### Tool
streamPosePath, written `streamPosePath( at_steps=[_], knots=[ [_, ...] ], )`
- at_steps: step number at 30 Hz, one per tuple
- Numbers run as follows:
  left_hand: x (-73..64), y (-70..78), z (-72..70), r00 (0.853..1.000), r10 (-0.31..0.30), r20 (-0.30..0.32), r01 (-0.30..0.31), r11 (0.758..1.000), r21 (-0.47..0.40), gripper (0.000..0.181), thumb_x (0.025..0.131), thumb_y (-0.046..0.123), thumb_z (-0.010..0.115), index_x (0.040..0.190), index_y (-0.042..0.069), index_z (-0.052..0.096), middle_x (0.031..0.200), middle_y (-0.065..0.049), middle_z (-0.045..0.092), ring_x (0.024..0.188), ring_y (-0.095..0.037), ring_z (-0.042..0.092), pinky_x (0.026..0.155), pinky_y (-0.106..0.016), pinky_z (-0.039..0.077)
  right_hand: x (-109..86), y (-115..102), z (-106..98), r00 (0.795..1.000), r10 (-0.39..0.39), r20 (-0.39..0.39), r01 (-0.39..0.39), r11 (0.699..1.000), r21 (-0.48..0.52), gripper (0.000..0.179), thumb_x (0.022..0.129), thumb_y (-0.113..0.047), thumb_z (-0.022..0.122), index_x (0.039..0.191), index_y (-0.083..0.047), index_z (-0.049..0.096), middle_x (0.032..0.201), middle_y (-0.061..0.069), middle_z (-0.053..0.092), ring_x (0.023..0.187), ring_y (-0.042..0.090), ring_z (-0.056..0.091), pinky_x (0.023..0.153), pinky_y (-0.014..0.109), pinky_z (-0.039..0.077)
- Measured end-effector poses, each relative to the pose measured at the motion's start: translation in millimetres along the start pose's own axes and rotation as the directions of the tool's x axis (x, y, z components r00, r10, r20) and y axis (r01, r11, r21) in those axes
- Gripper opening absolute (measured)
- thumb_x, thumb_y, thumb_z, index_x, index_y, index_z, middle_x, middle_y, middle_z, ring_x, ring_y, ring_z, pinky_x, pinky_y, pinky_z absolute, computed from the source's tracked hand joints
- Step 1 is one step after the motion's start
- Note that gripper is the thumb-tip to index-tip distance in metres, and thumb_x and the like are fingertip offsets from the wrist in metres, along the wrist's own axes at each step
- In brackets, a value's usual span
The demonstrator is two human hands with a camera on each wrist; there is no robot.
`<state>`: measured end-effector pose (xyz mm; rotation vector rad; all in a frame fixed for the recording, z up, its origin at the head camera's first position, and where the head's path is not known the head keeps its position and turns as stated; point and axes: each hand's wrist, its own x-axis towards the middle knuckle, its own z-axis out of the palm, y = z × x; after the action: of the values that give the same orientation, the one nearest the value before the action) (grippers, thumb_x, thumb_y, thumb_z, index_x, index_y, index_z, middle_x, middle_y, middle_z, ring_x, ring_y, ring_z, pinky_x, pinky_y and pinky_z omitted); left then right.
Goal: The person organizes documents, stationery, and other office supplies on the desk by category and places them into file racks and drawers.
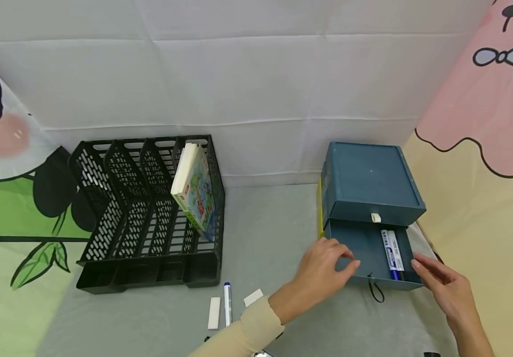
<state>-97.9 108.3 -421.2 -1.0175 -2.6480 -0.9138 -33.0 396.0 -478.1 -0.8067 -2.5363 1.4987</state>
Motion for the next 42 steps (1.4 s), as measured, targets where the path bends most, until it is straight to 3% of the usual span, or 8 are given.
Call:
streamPosePath(
  at_steps=[4,7,13,20,28,37,39,42],
  knots=[
    [-13.4,-9.9,-3.9,0.994,0.053,-0.099,-0.044,0.995,0.09,0.013,0.091,0.032,0.08,0.092,0.019,0.078,0.09,0.008,0.07,0.083,-0.008,0.059,0.075,-0.017,0.047,0.4,0.3,0.3,1.0,-0.004,0.002,0.004,1.0,0.007,0.061,0.094,-0.047,0.073,0.137,-0.005,0.065,0.095,-0.037,0.055,0.083,-0.011,0.058,0.069,0.01,0.052],
    [-23.2,-17.4,-7.2,0.988,0.067,-0.141,-0.047,0.989,0.14,0.013,0.089,0.031,0.083,0.09,0.019,0.077,0.089,0.007,0.069,0.085,-0.012,0.06,0.076,-0.022,0.05,0.8,0.2,0.4,1.0,-0.012,0.003,0.012,1.0,0.011,0.06,0.094,-0.046,0.073,0.137,-0.005,0.065,0.095,-0.037,0.056,0.084,-0.011,0.059,0.07,0.01,0.052],
    [-44.0,-34.1,-10.5,0.98,0.042,-0.197,-0.011,0.988,0.154,0.013,0.086,0.026,0.085,0.087,0.017,0.076,0.086,0.005,0.068,0.08,-0.016,0.06,0.07,-0.028,0.05,1.4,1.0,1.4,1.0,-0.001,0.005,0.0,1.0,0.007,0.062,0.094,-0.047,0.073,0.138,-0.004,0.064,0.095,-0.036,0.055,0.084,-0.012,0.058,0.069,0.01,0.051],
    [-71.1,-52.5,-9.8,0.967,-0.028,-0.253,0.072,0.983,0.168,0.014,0.083,0.021,0.088,0.086,0.016,0.075,0.085,0.003,0.067,0.079,-0.016,0.059,0.068,-0.03,0.052,1.7,2.4,1.7,1.0,0.018,0.001,-0.018,1.0,0.001,0.064,0.094,-0.048,0.073,0.139,-0.004,0.063,0.095,-0.037,0.054,0.083,-0.012,0.058,0.069,0.01,0.051],
    [-98.1,-70.8,-10.9,0.928,-0.115,-0.355,0.187,0.966,0.177,0.02,0.077,0.013,0.09,0.087,0.009,0.074,0.083,-0.002,0.067,0.074,-0.017,0.061,0.063,-0.03,0.053,1.5,3.1,-1.1,0.999,0.041,-0.004,-0.041,0.999,-0.005,0.065,0.093,-0.049,0.073,0.141,-0.006,0.063,0.095,-0.037,0.053,0.083,-0.012,0.057,0.069,0.009,0.051],
    [-129.5,-93.9,-9.8,0.885,-0.169,-0.433,0.298,0.921,0.25,0.027,0.068,0.008,0.093,0.087,0.007,0.073,0.082,-0.005,0.063,0.072,-0.024,0.061,0.056,-0.037,0.051,2.0,1.9,0.1,1.0,0.027,-0.002,-0.027,1.0,0.008,0.062,0.093,-0.048,0.074,0.139,-0.007,0.065,0.094,-0.037,0.055,0.083,-0.01,0.058,0.069,0.01,0.052],
    [-135.8,-97.6,-10.1,0.876,-0.204,-0.437,0.339,0.905,0.257,0.03,0.067,0.007,0.093,0.089,0.005,0.073,0.083,-0.006,0.063,0.073,-0.026,0.061,0.057,-0.039,0.051,2.2,1.9,0.2,1.0,0.025,-0.001,-0.025,1.0,0.011,0.062,0.093,-0.048,0.074,0.138,-0.007,0.065,0.094,-0.037,0.055,0.083,-0.01,0.059,0.069,0.01,0.052],
    [-144.6,-100.1,-11.2,0.857,-0.31,-0.412,0.431,0.869,0.243,0.03,0.069,0.007,0.092,0.093,0.003,0.073,0.086,-0.008,0.064,0.076,-0.028,0.063,0.059,-0.043,0.053,2.7,1.8,0.4,1.0,0.027,-0.001,-0.027,1.0,0.005,0.063,0.093,-0.048,0.073,0.139,-0.006,0.064,0.095,-0.037,0.054,0.083,-0.01,0.058,0.069,0.009,0.051]
  ],
)
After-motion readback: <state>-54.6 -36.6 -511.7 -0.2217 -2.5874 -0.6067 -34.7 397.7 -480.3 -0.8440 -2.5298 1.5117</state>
